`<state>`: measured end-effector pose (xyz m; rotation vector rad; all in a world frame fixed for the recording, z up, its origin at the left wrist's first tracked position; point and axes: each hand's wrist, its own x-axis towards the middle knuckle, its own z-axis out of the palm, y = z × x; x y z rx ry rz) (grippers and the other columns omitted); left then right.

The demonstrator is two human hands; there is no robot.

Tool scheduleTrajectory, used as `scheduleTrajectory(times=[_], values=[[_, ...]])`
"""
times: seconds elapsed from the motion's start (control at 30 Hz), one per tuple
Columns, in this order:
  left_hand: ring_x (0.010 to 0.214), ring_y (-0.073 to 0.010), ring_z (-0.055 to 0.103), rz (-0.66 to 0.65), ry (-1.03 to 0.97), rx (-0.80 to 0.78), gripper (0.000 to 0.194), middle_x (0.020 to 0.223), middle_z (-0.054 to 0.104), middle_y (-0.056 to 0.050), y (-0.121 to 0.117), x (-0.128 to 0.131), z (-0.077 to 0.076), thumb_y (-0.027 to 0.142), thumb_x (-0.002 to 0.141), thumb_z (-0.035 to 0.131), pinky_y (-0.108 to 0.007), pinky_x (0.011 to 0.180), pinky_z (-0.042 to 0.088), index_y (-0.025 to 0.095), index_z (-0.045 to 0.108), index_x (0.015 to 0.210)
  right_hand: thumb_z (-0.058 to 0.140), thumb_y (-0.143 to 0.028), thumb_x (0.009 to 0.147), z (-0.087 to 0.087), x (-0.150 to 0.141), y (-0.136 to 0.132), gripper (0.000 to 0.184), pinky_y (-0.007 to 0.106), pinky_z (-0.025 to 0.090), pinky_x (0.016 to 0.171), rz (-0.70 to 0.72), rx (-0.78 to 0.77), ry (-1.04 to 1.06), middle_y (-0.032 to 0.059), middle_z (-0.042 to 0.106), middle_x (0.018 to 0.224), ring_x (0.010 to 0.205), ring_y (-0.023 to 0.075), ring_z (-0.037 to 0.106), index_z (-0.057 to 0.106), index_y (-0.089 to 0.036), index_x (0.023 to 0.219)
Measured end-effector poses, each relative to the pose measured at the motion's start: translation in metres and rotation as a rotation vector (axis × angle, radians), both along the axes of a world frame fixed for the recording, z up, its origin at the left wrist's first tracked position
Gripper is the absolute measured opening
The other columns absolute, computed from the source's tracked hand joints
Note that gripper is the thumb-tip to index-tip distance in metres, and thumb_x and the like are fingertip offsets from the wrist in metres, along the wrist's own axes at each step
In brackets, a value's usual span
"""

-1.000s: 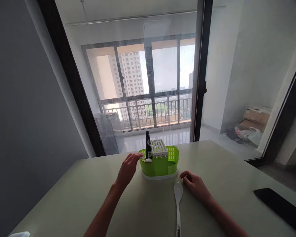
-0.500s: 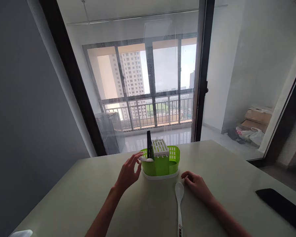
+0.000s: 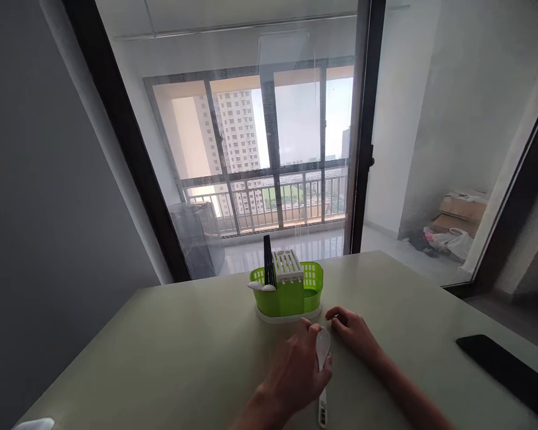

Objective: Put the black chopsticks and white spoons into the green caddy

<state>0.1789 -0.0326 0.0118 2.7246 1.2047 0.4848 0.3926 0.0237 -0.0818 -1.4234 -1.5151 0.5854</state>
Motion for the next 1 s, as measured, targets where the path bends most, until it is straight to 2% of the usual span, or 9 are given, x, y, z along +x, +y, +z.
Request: scheduleTrajectory(times=[0.1,0.17,0.47,0.57,0.63,0.73,0.8,0.9,1.0], values=[[0.104,-0.0371,0.070,0.164,0.138,-0.046,0.067,0.150,0.047,-0.027,0.003,0.021,-0.017,0.050,0.090,0.059,-0.043,0.078,0.057,0.012,0.045,0.144,0.047,-0.035,0.080,-0.001,0.000,0.001,0.029,0.028,0.045,0.063,0.000,-0.004,0.004,0.0009,0.072,0.072,0.063,0.0189,0.060,0.072,-0.022,0.085],[0.102,-0.0395,0.071,0.207,0.215,-0.058,0.072,0.150,0.046,-0.030,0.007,0.030,-0.026,0.048,0.089,0.062,-0.045,0.078,0.057,0.008,0.044,0.147,0.046,-0.035,0.080,-0.001,0.000,0.001,0.029,0.027,0.045,0.063,0.003,-0.004,0.005,0.0009,0.072,0.073,0.063,0.0186,0.060,0.072,-0.022,0.084],[0.086,-0.0311,0.076,0.199,0.300,-0.026,0.062,0.128,0.065,-0.022,0.013,0.045,-0.047,0.020,0.090,0.059,-0.039,0.069,0.057,0.017,0.044,0.150,0.045,-0.034,0.080,0.001,-0.001,0.000,0.029,0.028,0.045,0.064,0.002,-0.002,0.015,0.0010,0.070,0.071,0.063,0.0187,0.059,0.071,-0.022,0.083],[0.087,-0.0314,0.076,0.215,0.296,-0.045,0.061,0.122,0.069,-0.020,0.014,0.043,-0.048,0.018,0.090,0.059,-0.038,0.069,0.057,0.024,0.047,0.150,0.046,-0.034,0.079,0.001,-0.001,0.000,0.029,0.028,0.044,0.063,0.003,0.000,0.011,0.0008,0.069,0.070,0.063,0.0185,0.058,0.071,-0.022,0.083],[0.089,-0.0333,0.076,0.203,0.311,-0.085,0.060,0.121,0.070,-0.021,0.014,0.039,-0.044,0.013,0.091,0.056,-0.039,0.068,0.057,0.022,0.047,0.150,0.046,-0.034,0.078,0.000,-0.001,0.001,0.029,0.027,0.043,0.062,0.004,-0.002,0.006,0.0002,0.067,0.069,0.062,0.0181,0.057,0.072,-0.021,0.083],[0.089,-0.0344,0.076,0.173,0.310,-0.135,0.048,0.115,0.073,-0.021,0.011,0.028,-0.030,0.010,0.095,0.047,-0.039,0.067,0.056,0.014,0.053,0.142,0.045,-0.034,0.079,-0.001,-0.001,0.001,0.029,0.026,0.043,0.061,0.006,-0.007,0.002,-0.0004,0.066,0.067,0.061,0.0178,0.056,0.071,-0.021,0.083],[0.085,-0.0310,0.076,0.143,0.262,-0.157,0.033,0.106,0.076,-0.016,0.007,0.018,-0.013,0.017,0.100,0.042,-0.035,0.065,0.054,0.016,0.063,0.126,0.046,-0.034,0.079,-0.002,-0.001,0.002,0.029,0.026,0.043,0.062,0.009,-0.009,-0.001,-0.0003,0.067,0.069,0.063,0.0178,0.057,0.071,-0.021,0.083],[0.079,-0.0240,0.075,0.085,0.064,-0.177,0.033,0.091,0.078,-0.009,-0.002,0.003,0.025,0.033,0.106,0.036,-0.028,0.064,0.050,0.021,0.067,0.103,0.046,-0.034,0.079,-0.003,-0.001,0.002,0.029,0.026,0.043,0.062,0.009,-0.012,-0.009,-0.0002,0.069,0.070,0.062,0.0181,0.058,0.072,-0.022,0.084],[0.072,-0.0176,0.070,0.066,-0.280,-0.115,0.037,0.085,0.076,-0.004,-0.002,-0.013,0.074,0.041,0.107,0.034,-0.025,0.064,0.047,0.023,0.064,0.098,0.046,-0.034,0.079,-0.003,-0.001,0.002,0.029,0.027,0.043,0.062,0.006,-0.015,-0.016,-0.0005,0.068,0.068,0.062,0.0186,0.058,0.072,-0.022,0.083]])
